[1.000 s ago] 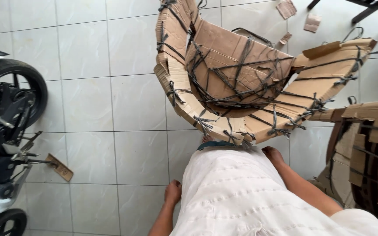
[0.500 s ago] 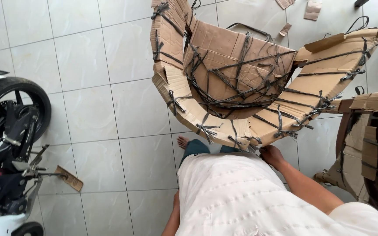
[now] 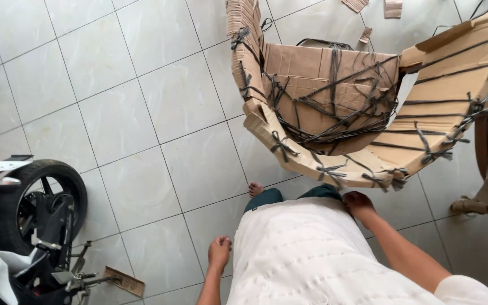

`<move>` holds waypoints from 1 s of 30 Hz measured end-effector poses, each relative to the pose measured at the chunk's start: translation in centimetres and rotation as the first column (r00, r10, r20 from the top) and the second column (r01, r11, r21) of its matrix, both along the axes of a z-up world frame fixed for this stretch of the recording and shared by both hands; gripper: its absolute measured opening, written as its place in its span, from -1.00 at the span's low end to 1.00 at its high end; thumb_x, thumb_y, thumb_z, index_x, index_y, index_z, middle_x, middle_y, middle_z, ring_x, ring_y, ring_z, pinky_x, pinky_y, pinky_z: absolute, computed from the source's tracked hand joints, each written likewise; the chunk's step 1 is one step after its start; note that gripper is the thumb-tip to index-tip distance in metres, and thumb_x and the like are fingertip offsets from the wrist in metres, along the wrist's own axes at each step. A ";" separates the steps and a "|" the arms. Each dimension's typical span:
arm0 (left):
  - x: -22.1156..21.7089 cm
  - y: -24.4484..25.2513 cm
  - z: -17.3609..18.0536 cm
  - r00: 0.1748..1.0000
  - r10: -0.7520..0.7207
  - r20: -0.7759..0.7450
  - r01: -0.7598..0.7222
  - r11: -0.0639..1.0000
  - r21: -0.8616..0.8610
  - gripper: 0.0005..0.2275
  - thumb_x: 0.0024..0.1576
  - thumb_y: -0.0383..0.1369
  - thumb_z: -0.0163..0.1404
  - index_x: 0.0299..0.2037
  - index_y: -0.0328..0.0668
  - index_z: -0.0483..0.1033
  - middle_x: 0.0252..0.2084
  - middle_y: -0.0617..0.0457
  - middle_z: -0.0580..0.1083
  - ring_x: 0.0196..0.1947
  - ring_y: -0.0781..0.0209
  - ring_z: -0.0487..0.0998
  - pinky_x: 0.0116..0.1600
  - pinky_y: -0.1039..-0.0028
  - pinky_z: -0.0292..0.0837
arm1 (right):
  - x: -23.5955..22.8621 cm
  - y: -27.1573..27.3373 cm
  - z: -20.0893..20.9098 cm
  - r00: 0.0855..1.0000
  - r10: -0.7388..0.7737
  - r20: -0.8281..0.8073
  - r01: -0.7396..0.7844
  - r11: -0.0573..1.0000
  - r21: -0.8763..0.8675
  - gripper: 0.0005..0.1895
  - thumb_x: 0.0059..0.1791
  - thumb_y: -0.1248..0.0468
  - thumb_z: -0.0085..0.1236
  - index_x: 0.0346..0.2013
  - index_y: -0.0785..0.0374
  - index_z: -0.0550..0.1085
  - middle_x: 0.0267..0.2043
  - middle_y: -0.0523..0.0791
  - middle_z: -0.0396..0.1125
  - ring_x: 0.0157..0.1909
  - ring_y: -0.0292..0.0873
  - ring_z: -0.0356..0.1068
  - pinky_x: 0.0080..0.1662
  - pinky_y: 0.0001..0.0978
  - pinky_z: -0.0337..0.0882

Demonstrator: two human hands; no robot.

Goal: Wrapping a chair frame with protective cardboard pieces and securing them by threading and tying plastic strips.

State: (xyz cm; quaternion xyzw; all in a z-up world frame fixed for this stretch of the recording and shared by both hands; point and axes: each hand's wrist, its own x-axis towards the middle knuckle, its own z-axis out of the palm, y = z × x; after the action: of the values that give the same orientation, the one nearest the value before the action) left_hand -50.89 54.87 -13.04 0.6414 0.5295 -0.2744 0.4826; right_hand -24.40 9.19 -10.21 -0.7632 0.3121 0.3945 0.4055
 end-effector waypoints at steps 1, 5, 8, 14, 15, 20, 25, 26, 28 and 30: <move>1.0 2.2 0.1 0.999 -0.047 -0.001 0.047 0.998 0.044 -0.71 0.22 -0.21 0.02 0.05 -0.15 0.61 -0.17 -0.07 0.66 -0.21 0.07 0.69 -0.08 0.27 0.56 | 0.2 2.3 1.3 0.974 0.225 -0.015 -0.225 0.973 -0.043 -0.47 0.10 0.06 -0.02 0.22 0.39 0.48 0.08 0.27 0.44 0.10 0.21 0.46 0.08 0.03 0.44; 7.3 8.2 1.9 0.981 -0.188 0.044 0.178 0.967 0.180 -0.73 0.21 -0.23 0.00 0.03 -0.10 0.62 -0.17 -0.02 0.64 -0.14 0.07 0.66 -0.01 0.24 0.51 | -0.1 7.4 4.8 0.896 0.427 0.124 -0.433 0.901 0.020 -0.50 0.14 0.04 -0.09 0.28 0.23 0.46 0.23 0.18 0.40 0.27 0.22 0.37 0.29 0.10 0.32; 16.3 9.5 5.3 0.950 -0.264 0.168 0.223 0.948 0.228 -0.69 0.25 -0.22 -0.04 0.11 -0.11 0.58 0.03 -0.11 0.60 0.10 -0.09 0.58 0.18 0.13 0.44 | 1.4 11.9 13.5 0.864 0.471 0.180 -0.497 0.854 0.153 -0.50 0.09 0.11 -0.13 0.21 0.32 0.49 0.21 0.23 0.41 0.27 0.32 0.34 0.28 0.16 0.29; 33.4 4.5 16.3 0.679 -0.414 0.607 0.204 0.900 0.385 -0.78 0.27 -0.29 -0.02 0.02 -0.17 0.57 -0.03 -0.10 0.58 0.05 -0.07 0.58 0.21 0.17 0.47 | 4.2 18.0 22.8 0.795 0.560 0.232 -0.601 0.778 0.183 -0.56 0.08 0.19 -0.05 0.16 0.36 0.51 0.13 0.23 0.45 0.22 0.36 0.37 0.23 0.19 0.33; 35.1 3.7 17.2 0.679 -0.419 0.602 0.216 0.898 0.382 -0.78 0.27 -0.29 -0.02 0.02 -0.17 0.57 -0.03 -0.10 0.58 0.05 -0.07 0.58 0.21 0.17 0.47 | 4.5 18.5 22.9 0.802 0.553 0.226 -0.593 0.784 0.186 -0.56 0.08 0.19 -0.05 0.16 0.36 0.51 0.13 0.23 0.45 0.22 0.36 0.37 0.23 0.19 0.33; 44.0 1.5 19.2 0.370 -0.572 0.732 0.280 0.820 0.500 -0.84 0.30 -0.29 -0.01 0.02 0.03 0.57 -0.08 0.13 0.54 0.04 0.15 0.60 0.21 0.31 0.48 | 8.2 21.3 21.7 0.897 0.189 0.399 -0.386 0.776 0.499 -0.72 0.12 0.20 0.03 -0.11 0.30 0.63 -0.23 0.00 0.61 -0.08 -0.15 0.52 0.08 -0.10 0.51; 52.8 1.6 17.3 0.283 -0.712 0.643 0.297 0.703 0.647 -0.84 0.25 -0.35 0.02 -0.01 -0.02 0.55 0.00 0.08 0.52 0.15 0.01 0.52 0.31 0.18 0.39 | 16.3 22.0 18.8 0.852 0.009 0.523 -0.280 0.853 0.440 -0.73 0.14 0.20 0.03 -0.14 0.32 0.60 -0.29 0.00 0.55 -0.15 -0.13 0.51 -0.01 -0.15 0.53; 54.2 1.5 16.7 0.296 -0.748 0.594 0.301 0.663 0.686 -0.83 0.21 -0.36 0.04 -0.01 -0.03 0.53 0.06 0.07 0.49 0.22 -0.02 0.47 0.36 0.14 0.34 | 17.8 21.6 17.3 0.819 0.001 0.574 -0.265 0.887 0.378 -0.75 0.16 0.23 0.00 -0.12 0.30 0.59 -0.30 0.03 0.51 -0.18 -0.08 0.51 -0.04 -0.17 0.52; 57.3 1.1 15.7 0.213 -0.849 0.483 0.348 0.528 0.774 -0.82 0.20 -0.35 0.05 -0.01 -0.03 0.52 0.08 0.06 0.48 0.26 -0.02 0.44 0.39 0.13 0.28 | 21.5 22.0 14.2 0.856 -0.133 0.500 -0.103 0.903 0.416 -0.77 0.15 0.25 0.00 -0.07 0.31 0.56 -0.31 -0.03 0.49 -0.21 -0.18 0.47 -0.10 -0.34 0.50; 59.7 1.0 13.3 0.132 -0.922 0.365 0.373 0.388 0.843 -0.81 0.19 -0.33 0.07 -0.01 -0.02 0.52 0.09 0.04 0.47 0.30 -0.03 0.40 0.42 0.12 0.21 | 24.8 22.3 9.7 0.871 -0.253 0.421 0.048 0.898 0.438 -0.78 0.14 0.28 0.00 -0.01 0.31 0.54 -0.32 -0.09 0.47 -0.23 -0.29 0.42 -0.15 -0.50 0.48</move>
State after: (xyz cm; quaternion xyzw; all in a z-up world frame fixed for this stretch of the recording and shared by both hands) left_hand 8.79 55.86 0.22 0.9614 -0.0763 0.0385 0.2614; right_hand 0.44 31.49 -0.51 -0.7046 0.1741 0.2223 0.6510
